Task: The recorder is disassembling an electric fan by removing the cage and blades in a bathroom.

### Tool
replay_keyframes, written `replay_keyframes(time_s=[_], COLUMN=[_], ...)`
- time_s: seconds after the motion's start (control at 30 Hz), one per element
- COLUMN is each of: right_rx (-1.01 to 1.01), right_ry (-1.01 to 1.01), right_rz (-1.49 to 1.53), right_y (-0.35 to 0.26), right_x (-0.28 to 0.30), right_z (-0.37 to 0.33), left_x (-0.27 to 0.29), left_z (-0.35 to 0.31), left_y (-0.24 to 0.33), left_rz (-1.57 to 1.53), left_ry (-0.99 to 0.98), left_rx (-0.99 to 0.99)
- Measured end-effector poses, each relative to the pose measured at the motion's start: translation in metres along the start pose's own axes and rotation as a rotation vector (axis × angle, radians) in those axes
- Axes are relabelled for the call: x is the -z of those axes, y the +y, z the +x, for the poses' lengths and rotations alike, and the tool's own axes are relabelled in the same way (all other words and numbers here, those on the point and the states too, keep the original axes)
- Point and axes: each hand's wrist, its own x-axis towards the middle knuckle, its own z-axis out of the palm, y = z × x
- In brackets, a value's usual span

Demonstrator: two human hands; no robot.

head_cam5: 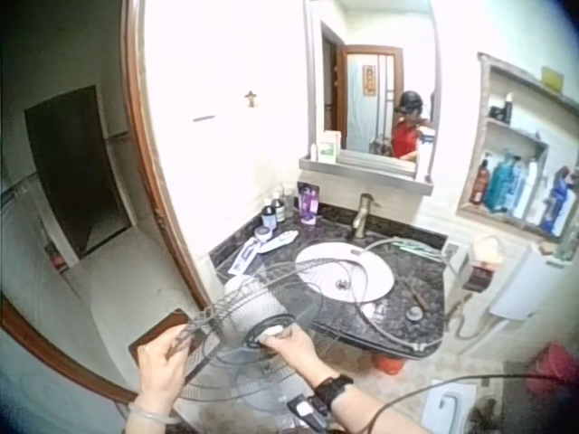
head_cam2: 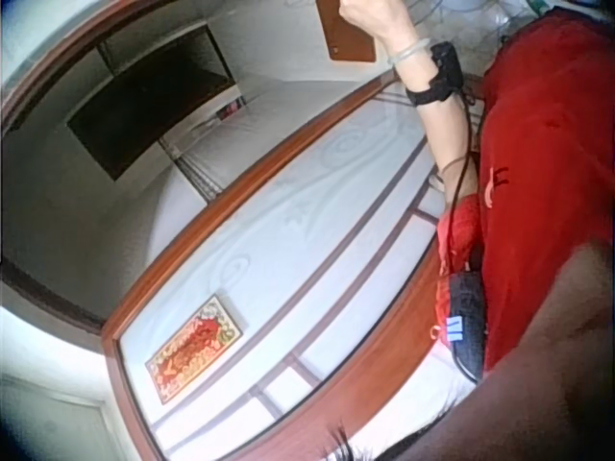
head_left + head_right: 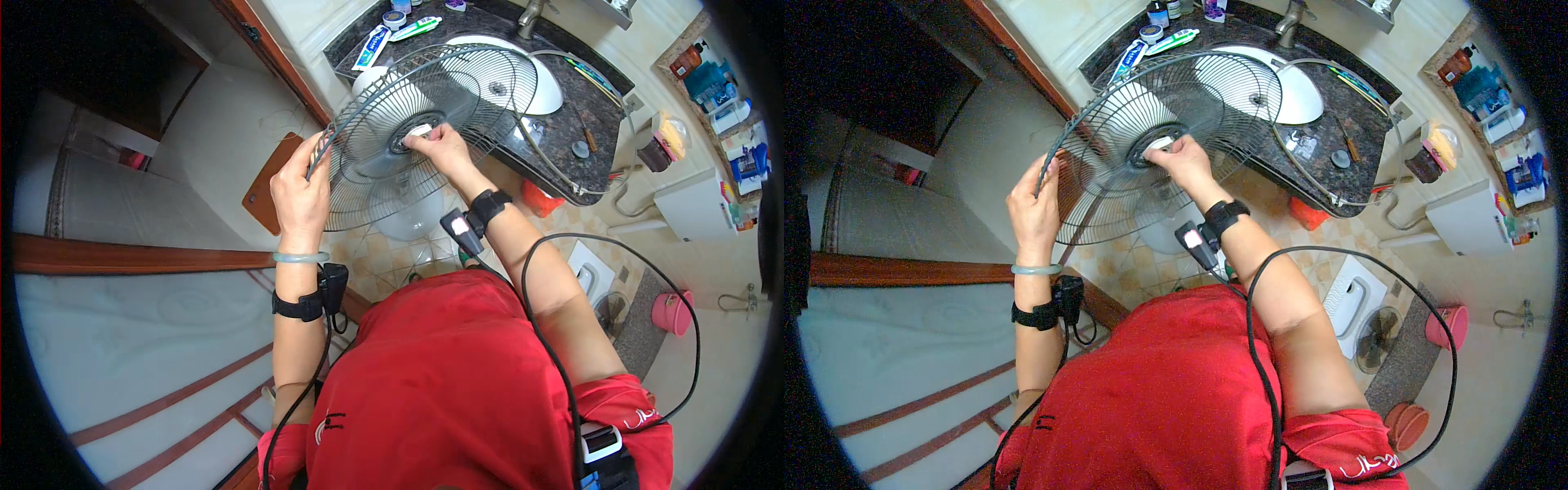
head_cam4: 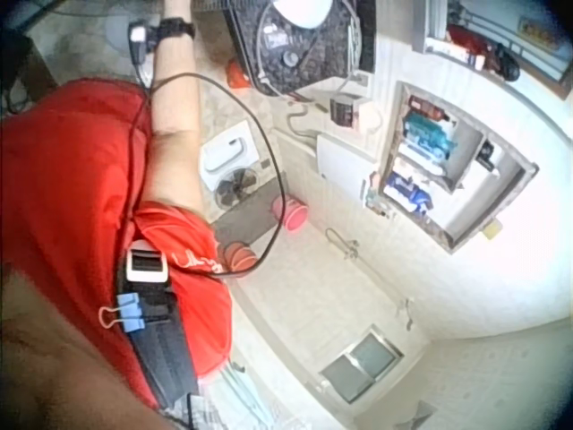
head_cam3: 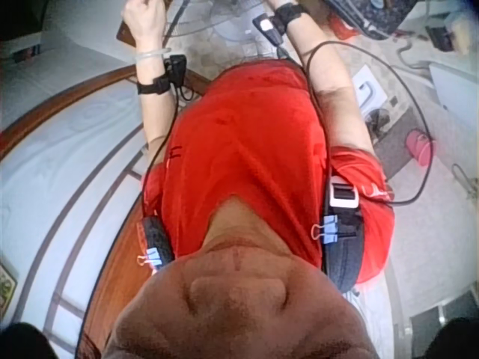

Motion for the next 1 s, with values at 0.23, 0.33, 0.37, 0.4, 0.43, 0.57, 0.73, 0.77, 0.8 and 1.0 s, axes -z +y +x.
replay_keyframes(time_s=[0.23,0.33,0.37,0.4,0.43,0.57,0.73,0.77,0.8,1.0], right_rx=[0.369,-0.066,-0.297,-0.429,-0.414,-0.367,0.208,0.417,0.357,-0.161], right_ry=[0.24,-0.07,-0.247,-0.441,-0.509,-0.51,0.116,0.245,0.14,-0.127], right_rz=[-0.289,0.309,0.512,0.644,0.658,0.788,-0.278,-0.524,-0.482,0.36], right_y=[-0.005,0.001,0.004,0.008,0.011,0.011,-0.006,-0.006,-0.005,-0.001], right_x=[-0.001,0.01,0.013,0.015,0.014,0.005,0.001,0.001,0.005,0.004], right_z=[-0.028,-0.008,-0.001,0.005,0.01,0.012,-0.012,-0.016,-0.019,-0.004], left_x=[0.002,0.004,0.003,0.002,0.002,0.004,0.003,0.003,0.003,0.003], left_z=[-0.004,-0.004,-0.004,-0.003,-0.002,-0.002,-0.001,0.0,0.001,0.0], left_y=[0.002,0.001,0.001,0.001,0.001,0.002,-0.001,-0.002,-0.003,-0.004], left_rz=[-0.033,-0.052,-0.054,-0.037,-0.012,0.019,-0.001,-0.002,-0.009,-0.043], left_ry=[-0.019,-0.068,-0.069,-0.039,-0.027,-0.077,-0.055,-0.05,-0.03,-0.034], left_rx=[0.032,0.122,0.117,0.061,0.035,0.144,0.093,0.1,0.069,0.042])
